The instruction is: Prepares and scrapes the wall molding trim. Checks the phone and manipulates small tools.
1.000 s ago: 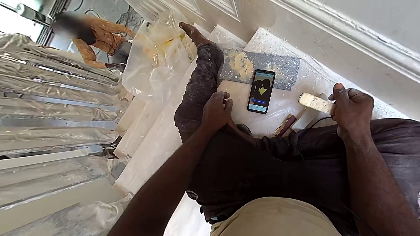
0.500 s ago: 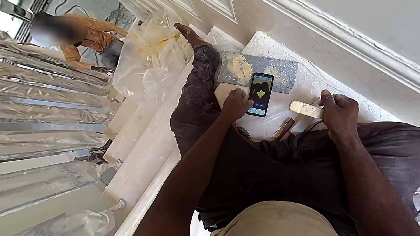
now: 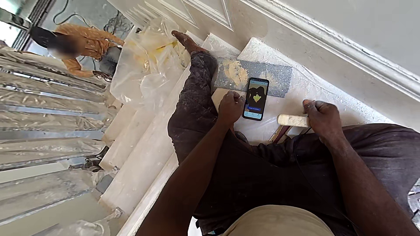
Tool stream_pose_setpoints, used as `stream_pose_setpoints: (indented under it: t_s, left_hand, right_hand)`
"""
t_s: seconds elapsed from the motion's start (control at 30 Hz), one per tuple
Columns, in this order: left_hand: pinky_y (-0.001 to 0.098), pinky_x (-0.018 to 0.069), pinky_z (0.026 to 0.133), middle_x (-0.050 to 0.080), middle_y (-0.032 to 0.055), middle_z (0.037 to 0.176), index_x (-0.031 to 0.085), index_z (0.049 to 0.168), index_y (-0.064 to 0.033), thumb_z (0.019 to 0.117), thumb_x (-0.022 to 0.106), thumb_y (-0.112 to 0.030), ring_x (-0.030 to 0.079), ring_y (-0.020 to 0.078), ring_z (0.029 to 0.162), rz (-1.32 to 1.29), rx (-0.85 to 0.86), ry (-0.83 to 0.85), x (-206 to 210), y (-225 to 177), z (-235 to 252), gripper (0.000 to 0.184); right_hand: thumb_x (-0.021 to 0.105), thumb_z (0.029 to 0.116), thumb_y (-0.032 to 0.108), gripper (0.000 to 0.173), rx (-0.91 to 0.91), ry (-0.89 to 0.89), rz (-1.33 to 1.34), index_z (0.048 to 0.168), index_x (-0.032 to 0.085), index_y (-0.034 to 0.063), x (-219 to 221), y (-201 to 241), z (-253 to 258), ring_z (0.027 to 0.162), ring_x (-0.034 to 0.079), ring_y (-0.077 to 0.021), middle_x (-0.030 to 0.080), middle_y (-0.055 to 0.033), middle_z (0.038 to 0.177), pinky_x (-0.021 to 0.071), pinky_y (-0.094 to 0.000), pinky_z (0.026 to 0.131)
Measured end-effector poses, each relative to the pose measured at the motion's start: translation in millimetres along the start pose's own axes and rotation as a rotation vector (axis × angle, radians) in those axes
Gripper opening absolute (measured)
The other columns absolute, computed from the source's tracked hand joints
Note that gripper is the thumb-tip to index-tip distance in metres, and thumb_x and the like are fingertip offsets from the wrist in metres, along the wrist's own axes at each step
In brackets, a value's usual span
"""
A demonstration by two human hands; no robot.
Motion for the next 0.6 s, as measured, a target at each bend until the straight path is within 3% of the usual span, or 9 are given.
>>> stream_pose_setpoints:
  t_s: [0.1,0.2,0.3,0.4,0.47,0.6]
  left_hand:
    - [0.0515,0.0536,0.096,0.067,0.0192,0.119,0.063,0.126,0.0017,0.1070,0.052,-0.034,0.067,0.0311,0.108,0.090,0.197,-0.069,-6,-20,-17,0.041]
    - [0.0522,0.0552,0.096,0.068,0.0181,0.118,0.065,0.124,0.0013,0.1065,0.052,-0.037,0.068,0.0307,0.108,0.079,0.430,-0.018,3,-60,-58,0.044]
    - [0.0522,0.0546,0.098,0.067,0.0154,0.121,0.065,0.128,-0.0029,0.1027,0.058,-0.046,0.066,0.0290,0.112,0.058,0.472,0.199,36,-87,-107,0.050]
    - [0.0525,0.0540,0.095,0.069,0.0138,0.118,0.063,0.133,-0.0060,0.1016,0.060,-0.050,0.068,0.0297,0.109,0.168,0.513,0.292,64,-95,-137,0.054]
    - [0.0497,0.0548,0.090,0.071,0.0128,0.108,0.064,0.126,-0.0053,0.1045,0.056,-0.049,0.070,0.0285,0.101,0.267,0.535,0.329,71,-94,-140,0.049]
    - [0.0489,0.0557,0.086,0.071,0.0142,0.098,0.064,0.117,-0.0026,0.1065,0.053,-0.047,0.070,0.0296,0.094,0.261,0.526,0.335,71,-94,-133,0.047]
  right_hand:
    - [0.056,0.1052,0.043,0.048,-0.063,0.128,-0.098,0.075,0.062,0.0067,14,3,-4,0.058,0.053,-0.0237,0.053,-0.0069,0.063,0.0425,-0.0492,0.056]
    - [0.057,0.1048,0.044,0.047,-0.118,0.205,-0.120,0.071,0.058,0.0108,25,5,-10,0.055,0.052,-0.0202,0.052,-0.0034,0.059,0.0421,-0.0454,0.055]
    - [0.056,0.1053,0.044,0.049,-0.130,0.216,-0.100,0.067,0.055,0.0128,27,7,-11,0.052,0.050,-0.0185,0.050,-0.0019,0.056,0.0408,-0.0434,0.053]
    - [0.055,0.1061,0.041,0.049,-0.139,0.189,-0.082,0.067,0.055,0.0126,23,12,-13,0.054,0.049,-0.0166,0.051,-0.0003,0.057,0.0401,-0.0425,0.056]
    - [0.055,0.1065,0.041,0.048,-0.117,0.171,-0.086,0.068,0.056,0.0128,21,12,-14,0.053,0.050,-0.0155,0.054,0.0002,0.057,0.0399,-0.0421,0.056]
    - [0.054,0.1053,0.046,0.052,-0.059,0.073,-0.029,0.067,0.056,0.0106,17,6,-10,0.051,0.046,-0.0189,0.046,-0.0027,0.056,0.0385,-0.0429,0.052]
Point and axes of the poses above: each hand's wrist, its own z-axis towards the middle knuckle, its own x-axis out of the palm, y = z × x, the point moved 5 cm from there along z, towards the middle knuckle
